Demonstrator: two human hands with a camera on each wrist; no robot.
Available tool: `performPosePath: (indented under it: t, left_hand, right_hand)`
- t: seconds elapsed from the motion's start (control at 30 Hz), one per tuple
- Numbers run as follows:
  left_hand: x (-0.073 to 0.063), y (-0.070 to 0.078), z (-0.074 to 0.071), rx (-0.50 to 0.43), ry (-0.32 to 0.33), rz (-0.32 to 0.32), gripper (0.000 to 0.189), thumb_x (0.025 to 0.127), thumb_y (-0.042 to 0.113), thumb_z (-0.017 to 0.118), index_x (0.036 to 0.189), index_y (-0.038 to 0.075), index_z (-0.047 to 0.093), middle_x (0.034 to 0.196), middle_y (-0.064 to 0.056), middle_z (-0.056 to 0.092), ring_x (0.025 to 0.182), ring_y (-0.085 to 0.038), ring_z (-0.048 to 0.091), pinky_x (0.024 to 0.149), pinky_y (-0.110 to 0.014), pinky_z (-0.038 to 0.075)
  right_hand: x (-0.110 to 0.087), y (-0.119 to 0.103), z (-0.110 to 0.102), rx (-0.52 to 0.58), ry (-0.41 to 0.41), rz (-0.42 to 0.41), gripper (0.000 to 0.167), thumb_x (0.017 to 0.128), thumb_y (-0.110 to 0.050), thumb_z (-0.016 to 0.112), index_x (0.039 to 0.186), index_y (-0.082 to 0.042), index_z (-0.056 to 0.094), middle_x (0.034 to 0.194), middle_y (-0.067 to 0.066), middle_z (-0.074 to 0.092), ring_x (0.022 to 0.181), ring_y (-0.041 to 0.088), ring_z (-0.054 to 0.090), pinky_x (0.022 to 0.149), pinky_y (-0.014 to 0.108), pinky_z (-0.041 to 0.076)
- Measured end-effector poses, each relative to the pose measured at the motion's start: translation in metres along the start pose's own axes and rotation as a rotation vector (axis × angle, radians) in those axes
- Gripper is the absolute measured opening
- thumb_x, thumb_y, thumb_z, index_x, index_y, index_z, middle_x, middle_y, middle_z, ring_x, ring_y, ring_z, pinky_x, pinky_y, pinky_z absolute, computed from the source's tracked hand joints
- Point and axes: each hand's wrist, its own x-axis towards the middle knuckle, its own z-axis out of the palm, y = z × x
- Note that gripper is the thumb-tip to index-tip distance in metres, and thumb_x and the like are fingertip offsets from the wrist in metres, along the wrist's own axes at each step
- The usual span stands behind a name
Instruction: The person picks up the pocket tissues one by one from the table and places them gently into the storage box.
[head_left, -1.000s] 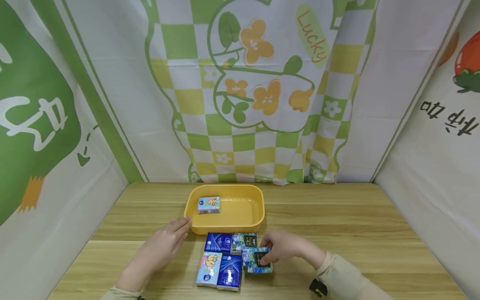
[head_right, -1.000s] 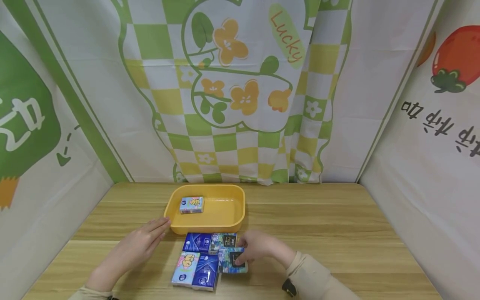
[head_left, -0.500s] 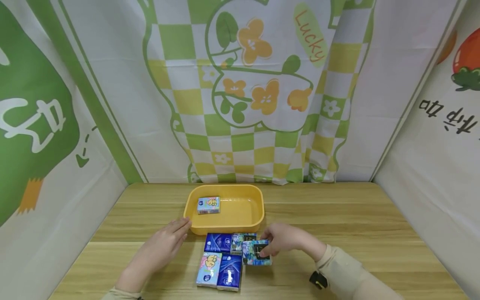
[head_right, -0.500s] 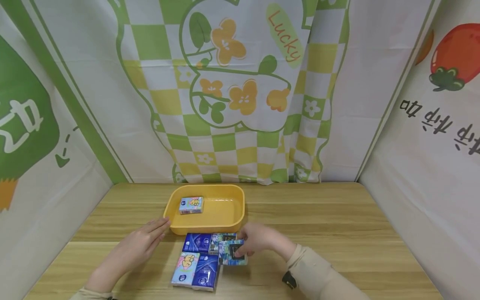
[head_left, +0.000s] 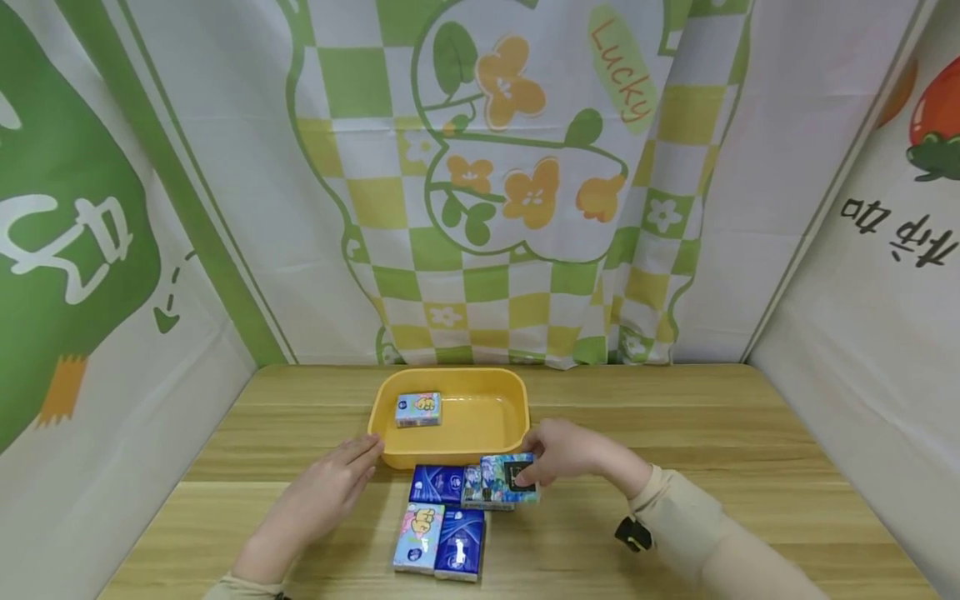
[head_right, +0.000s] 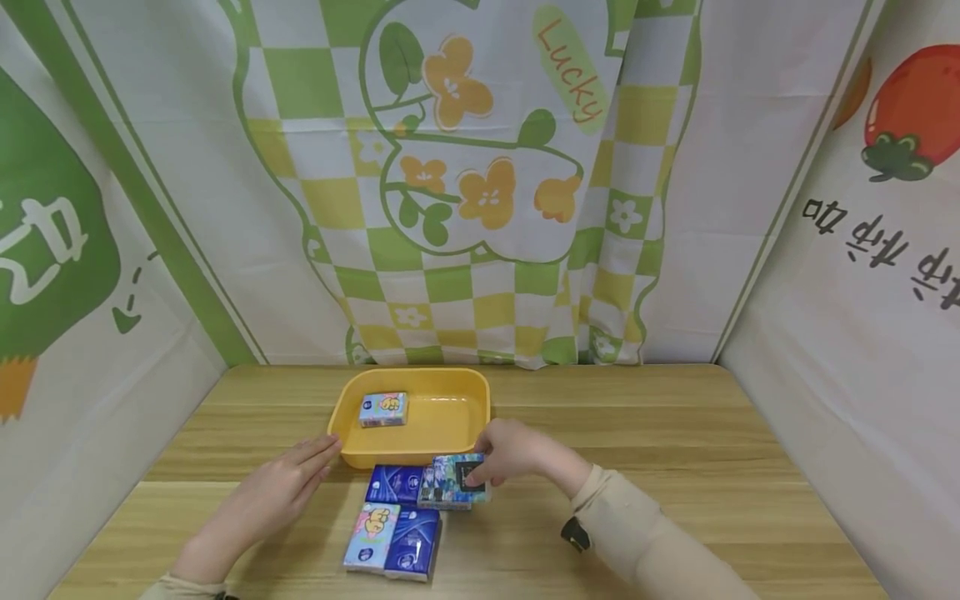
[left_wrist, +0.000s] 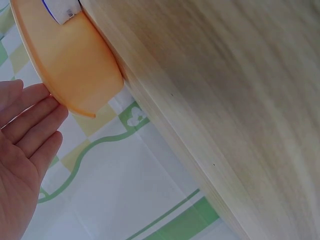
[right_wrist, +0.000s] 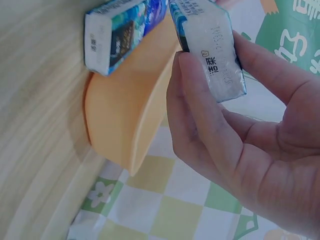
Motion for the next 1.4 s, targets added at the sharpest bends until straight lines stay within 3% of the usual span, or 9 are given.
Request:
performPosePath:
  t: [0.1,0.33,0.53,1.0,1.4]
  left_hand:
    - [0.0,0.0,-0.001,0.003,-0.002,0.004,0.036,0.092,0.014,0.061,0.126,0.002,0.059,0.132,-0.016,0.058,0.119,-0.032,0.057,0.101,-0.049,0.047]
    - [0.0,0.0,-0.001,0.003,-0.011,-0.001,0.036,0.093,0.015,0.059,0.127,0.003,0.059,0.132,-0.015,0.057,0.12,-0.032,0.056,0.102,-0.048,0.046]
    - [0.0,-0.001,-0.001,0.001,-0.005,0.001,0.036,0.092,0.014,0.061,0.127,0.003,0.059,0.132,-0.015,0.057,0.119,-0.033,0.057,0.102,-0.049,0.047]
    - [0.0,-0.002,0.001,0.003,0.007,0.006,0.037,0.091,0.013,0.062,0.126,0.002,0.059,0.131,-0.016,0.058,0.118,-0.034,0.057,0.1,-0.049,0.048]
    - [-0.001,-0.003,0.002,0.005,0.013,0.011,0.037,0.091,0.013,0.062,0.126,0.002,0.06,0.131,-0.016,0.058,0.118,-0.034,0.057,0.099,-0.049,0.049]
  right_hand:
    - [0.001,-0.004,-0.005,-0.019,0.012,0.012,0.04,0.079,-0.021,0.076,0.11,0.001,0.064,0.073,0.002,0.064,0.067,0.013,0.064,0.066,0.028,0.055]
    - [0.008,-0.01,-0.014,-0.017,0.028,0.042,0.043,0.081,-0.023,0.075,0.115,0.001,0.062,0.074,0.004,0.063,0.07,0.014,0.065,0.073,0.031,0.058]
    - [0.018,-0.013,-0.02,-0.022,0.042,0.073,0.053,0.08,-0.025,0.076,0.121,0.003,0.059,0.091,0.006,0.066,0.074,0.015,0.067,0.081,0.036,0.059]
    - [0.042,-0.021,-0.038,-0.079,0.069,0.108,0.053,0.08,-0.028,0.077,0.122,0.001,0.061,0.11,0.011,0.068,0.074,0.017,0.07,0.084,0.035,0.059]
    - [0.068,-0.027,-0.044,-0.086,0.048,0.135,0.049,0.081,-0.027,0.076,0.118,0.002,0.063,0.091,0.008,0.071,0.072,0.017,0.07,0.076,0.03,0.06]
